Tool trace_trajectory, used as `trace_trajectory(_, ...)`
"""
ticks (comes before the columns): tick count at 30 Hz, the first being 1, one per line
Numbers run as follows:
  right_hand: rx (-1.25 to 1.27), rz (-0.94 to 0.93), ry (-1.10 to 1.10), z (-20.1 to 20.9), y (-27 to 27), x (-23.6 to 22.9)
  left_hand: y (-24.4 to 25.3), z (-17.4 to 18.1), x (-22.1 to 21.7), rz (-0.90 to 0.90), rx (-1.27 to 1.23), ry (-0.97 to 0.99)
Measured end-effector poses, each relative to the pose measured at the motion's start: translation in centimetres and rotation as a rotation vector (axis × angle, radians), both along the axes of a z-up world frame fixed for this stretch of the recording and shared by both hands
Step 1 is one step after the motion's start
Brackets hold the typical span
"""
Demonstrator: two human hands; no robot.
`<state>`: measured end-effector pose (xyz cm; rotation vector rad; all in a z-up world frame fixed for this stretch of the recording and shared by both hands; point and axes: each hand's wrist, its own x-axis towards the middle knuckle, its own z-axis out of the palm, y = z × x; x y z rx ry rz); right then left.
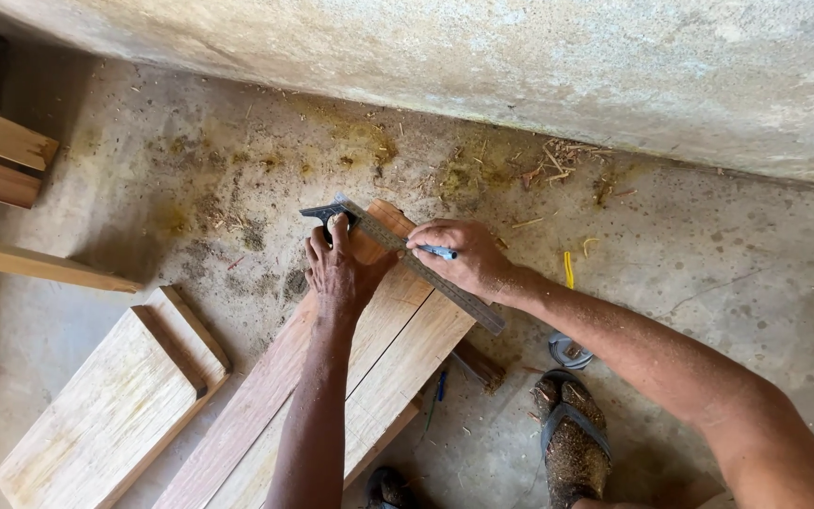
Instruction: Marking measurement lines on wooden planks using a combination square and a pencil.
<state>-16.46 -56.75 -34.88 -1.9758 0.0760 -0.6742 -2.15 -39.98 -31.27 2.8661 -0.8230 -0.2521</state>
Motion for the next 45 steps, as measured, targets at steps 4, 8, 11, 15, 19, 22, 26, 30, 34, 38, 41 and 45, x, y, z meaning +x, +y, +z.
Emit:
trace_trajectory(4,-0.023,0.032,0.047,1.1,0.0,0.2,0.0,0.0,0.2,-0.007,-0.025,-0.022)
trace_trajectory(8,-0.017,0.066,0.046,-0.5,-0.3,0.3,0.1,-0.4,0.2,0.002,-0.001,-0.008)
trace_trajectory(11,-0.103,0.084,0.04,-2.1,-0.3,-0.1,0.0,-0.1,0.2,0.011,0.013,-0.003)
trace_trajectory(15,-0.089,0.011,-0.039,-1.7,-0.1,-1.3,-0.1,0.2,0.2,0.015,0.011,0.014)
trace_trajectory(19,0.046,0.03,-0.019,-1.8,0.5,-1.8,0.1,-0.2,0.0,0.025,0.026,0.01)
trace_trajectory(22,0.072,0.055,0.01,-0.1,0.3,-2.0,-0.1,0.3,0.0,0.016,0.003,0.009)
trace_trajectory(26,0.069,0.076,0.039,0.3,0.3,-1.8,-0.1,0.0,0.1,0.026,0.012,0.008)
trace_trajectory(30,0.099,0.093,0.057,0.2,0.3,-1.8,-0.1,0.0,0.1,0.033,0.012,0.006)
trace_trajectory(34,0.107,0.102,0.052,0.0,0.1,-1.5,0.0,-0.3,0.2,0.032,0.015,0.021)
trace_trajectory(38,0.08,0.103,0.049,-0.3,0.0,-1.3,-0.1,0.1,0.2,0.032,0.02,0.025)
trace_trajectory(41,0.082,0.113,0.083,-0.4,-0.1,-1.1,-0.1,-0.2,0.3,0.046,0.046,0.04)
trace_trajectory(45,0.072,0.148,0.135,-0.1,-0.5,-1.4,0.0,-0.4,0.3,0.035,0.04,0.03)
